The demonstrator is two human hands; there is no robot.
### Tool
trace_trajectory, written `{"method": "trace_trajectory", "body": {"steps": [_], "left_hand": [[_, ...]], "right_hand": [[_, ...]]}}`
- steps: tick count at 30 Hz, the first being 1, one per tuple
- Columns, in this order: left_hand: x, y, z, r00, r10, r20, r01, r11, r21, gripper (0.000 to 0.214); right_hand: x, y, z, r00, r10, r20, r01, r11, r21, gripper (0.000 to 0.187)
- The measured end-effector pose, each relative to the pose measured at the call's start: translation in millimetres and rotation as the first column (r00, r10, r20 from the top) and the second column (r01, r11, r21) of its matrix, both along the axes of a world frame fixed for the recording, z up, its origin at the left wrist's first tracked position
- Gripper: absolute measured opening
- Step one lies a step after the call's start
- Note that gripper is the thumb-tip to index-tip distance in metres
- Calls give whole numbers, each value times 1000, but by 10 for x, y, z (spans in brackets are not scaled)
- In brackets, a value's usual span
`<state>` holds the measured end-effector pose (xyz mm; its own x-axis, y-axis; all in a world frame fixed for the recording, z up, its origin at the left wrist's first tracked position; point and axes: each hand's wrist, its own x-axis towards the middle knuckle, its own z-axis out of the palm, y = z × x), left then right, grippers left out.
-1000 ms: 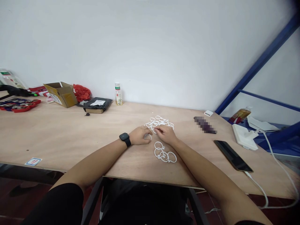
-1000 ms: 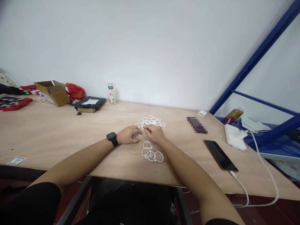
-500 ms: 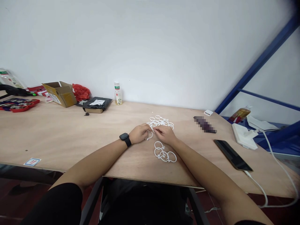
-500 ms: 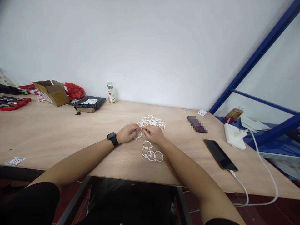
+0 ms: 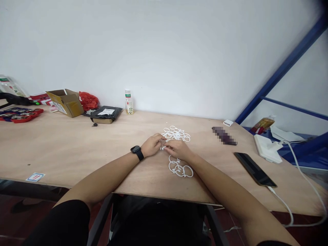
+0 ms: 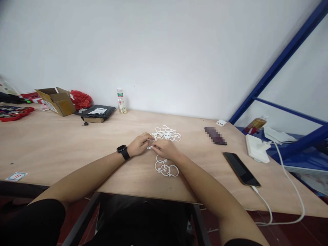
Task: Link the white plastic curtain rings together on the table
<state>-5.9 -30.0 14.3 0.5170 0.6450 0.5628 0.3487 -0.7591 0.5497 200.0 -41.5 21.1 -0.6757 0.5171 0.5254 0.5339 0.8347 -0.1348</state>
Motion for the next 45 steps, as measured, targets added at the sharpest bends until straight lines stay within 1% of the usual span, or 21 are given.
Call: {"method": "trace_trajectory", "body": {"steps": [2, 4, 6, 11, 13, 17, 21, 27, 33, 37, 41, 45], "left_hand": [[0, -18, 17, 999, 50, 9, -50, 999, 15, 24], [-2, -38, 40, 994, 107, 26, -108, 994, 27, 23], [-8, -57, 65, 990, 136, 41, -138, 990, 38, 23], [-20, -65, 87, 992, 112, 61, -117, 989, 87, 21], [-21, -54, 75, 994, 100, 48, -105, 989, 109, 20], [-21, -33, 53, 994, 113, 11, -113, 987, 110, 22], [-16, -24, 44, 992, 126, 28, -129, 985, 112, 27], [-15, -18, 24, 994, 109, 12, -110, 985, 130, 19], [-19, -39, 46, 998, 59, -6, -57, 983, 173, 22], [-14, -39, 37, 998, 49, -32, -42, 983, 180, 26], [-10, -25, 24, 998, 55, -27, -49, 982, 185, 26], [-9, -14, 15, 994, 100, -50, -90, 980, 176, 27]], "right_hand": [[13, 15, -8, 1000, 1, -15, -1, 1000, 9, 18], [25, 24, -21, 999, -10, -49, 10, 1000, 5, 19], [34, 26, -35, 994, -38, -101, 37, 999, -12, 19], [32, 9, -36, 967, -159, -198, 155, 987, -35, 19], [26, 0, -28, 959, -183, -218, 180, 983, -35, 20], [22, -8, -16, 965, -157, -211, 149, 988, -50, 22], [30, -1, -20, 966, -151, -209, 143, 988, -54, 22], [32, 16, -43, 974, -106, -202, 93, 993, -76, 21], [13, 12, -57, 930, -190, -315, 164, 981, -107, 16], [13, 22, -69, 941, -164, -296, 148, 986, -74, 16], [9, 28, -88, 939, -158, -305, 151, 987, -48, 17], [10, 26, -96, 943, -147, -298, 144, 989, -32, 16]]}}
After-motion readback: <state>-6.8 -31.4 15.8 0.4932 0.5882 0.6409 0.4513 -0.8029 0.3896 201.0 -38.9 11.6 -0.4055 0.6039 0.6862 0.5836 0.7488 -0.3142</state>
